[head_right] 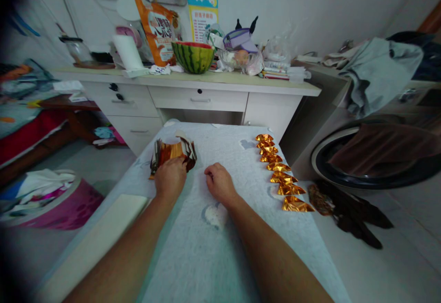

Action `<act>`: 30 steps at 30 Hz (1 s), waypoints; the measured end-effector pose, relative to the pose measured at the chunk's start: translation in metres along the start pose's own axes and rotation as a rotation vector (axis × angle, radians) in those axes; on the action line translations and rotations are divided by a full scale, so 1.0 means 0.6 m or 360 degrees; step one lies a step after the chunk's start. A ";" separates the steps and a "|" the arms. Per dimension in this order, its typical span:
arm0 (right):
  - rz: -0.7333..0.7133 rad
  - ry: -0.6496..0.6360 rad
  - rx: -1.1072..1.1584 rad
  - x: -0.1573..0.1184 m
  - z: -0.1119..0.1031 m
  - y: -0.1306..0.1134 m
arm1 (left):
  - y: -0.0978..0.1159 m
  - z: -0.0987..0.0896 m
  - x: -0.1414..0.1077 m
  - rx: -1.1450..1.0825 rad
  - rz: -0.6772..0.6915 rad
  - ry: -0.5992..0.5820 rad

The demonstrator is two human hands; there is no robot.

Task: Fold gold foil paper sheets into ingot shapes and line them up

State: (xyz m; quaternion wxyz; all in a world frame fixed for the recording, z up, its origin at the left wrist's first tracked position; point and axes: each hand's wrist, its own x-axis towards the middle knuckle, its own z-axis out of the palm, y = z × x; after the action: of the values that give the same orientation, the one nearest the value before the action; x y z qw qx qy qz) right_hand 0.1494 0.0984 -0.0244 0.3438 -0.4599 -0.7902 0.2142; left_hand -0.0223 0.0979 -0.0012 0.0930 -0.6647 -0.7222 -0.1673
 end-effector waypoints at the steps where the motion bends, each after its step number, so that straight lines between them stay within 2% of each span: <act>1: -0.0001 -0.0001 0.0000 0.000 0.000 0.001 | -0.001 -0.001 -0.001 0.0005 -0.0002 -0.0005; 14: 0.0002 -0.0019 0.0003 -0.003 -0.002 -0.002 | 0.001 -0.020 -0.011 0.0024 -0.0123 0.0058; 24: 0.0030 -0.0016 0.0079 -0.004 -0.002 -0.003 | 0.015 -0.063 -0.016 0.0089 -0.0092 -0.0010; 30: 0.0158 0.0049 0.0338 -0.003 -0.005 -0.003 | 0.021 -0.094 -0.054 0.0081 0.0019 -0.0062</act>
State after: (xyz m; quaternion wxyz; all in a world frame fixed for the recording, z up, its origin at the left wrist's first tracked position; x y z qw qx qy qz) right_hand 0.1512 0.0962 -0.0216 0.3917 -0.4628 -0.7338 0.3064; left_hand -0.0116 0.0479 0.0411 0.0968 -0.6695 -0.7240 -0.1353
